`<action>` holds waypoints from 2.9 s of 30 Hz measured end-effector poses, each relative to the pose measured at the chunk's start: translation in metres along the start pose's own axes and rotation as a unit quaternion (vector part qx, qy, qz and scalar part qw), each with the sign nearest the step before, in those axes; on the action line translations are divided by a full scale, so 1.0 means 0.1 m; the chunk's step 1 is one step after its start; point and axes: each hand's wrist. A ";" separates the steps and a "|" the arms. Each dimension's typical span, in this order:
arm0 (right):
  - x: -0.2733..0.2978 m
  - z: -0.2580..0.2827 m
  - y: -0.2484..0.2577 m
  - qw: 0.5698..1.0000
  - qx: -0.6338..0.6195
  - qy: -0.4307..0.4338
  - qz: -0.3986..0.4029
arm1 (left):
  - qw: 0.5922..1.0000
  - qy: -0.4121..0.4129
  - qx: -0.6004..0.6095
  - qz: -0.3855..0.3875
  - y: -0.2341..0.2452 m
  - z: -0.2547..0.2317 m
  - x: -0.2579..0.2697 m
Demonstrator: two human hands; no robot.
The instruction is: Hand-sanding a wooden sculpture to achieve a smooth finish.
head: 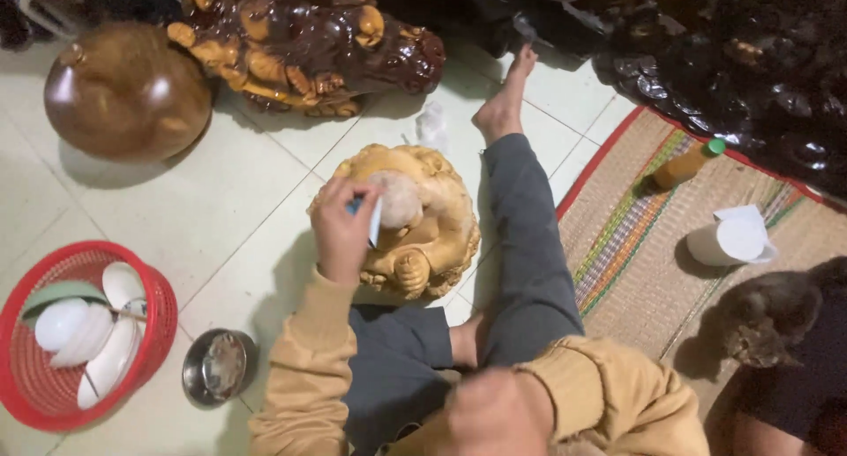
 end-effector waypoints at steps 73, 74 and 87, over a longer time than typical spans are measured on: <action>1.90 -0.66 0.87 0.918 0.296 0.192 0.181 | 0.994 -0.030 -0.100 -0.025 -0.38 1.35 0.03; 1.94 -0.70 0.83 0.918 0.297 0.191 0.179 | 0.994 -0.029 -0.099 -0.023 -0.39 1.39 0.04; 2.59 -0.93 0.59 0.818 0.364 0.414 0.165 | 0.963 0.104 -0.102 0.227 -0.21 1.35 -0.35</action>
Point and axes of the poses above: each hand's wrist, its own x-axis away from the middle knuckle, its own y-axis out of the back of the hand, z = x × y, and after that the axes turned 5 degrees about x, right-handed
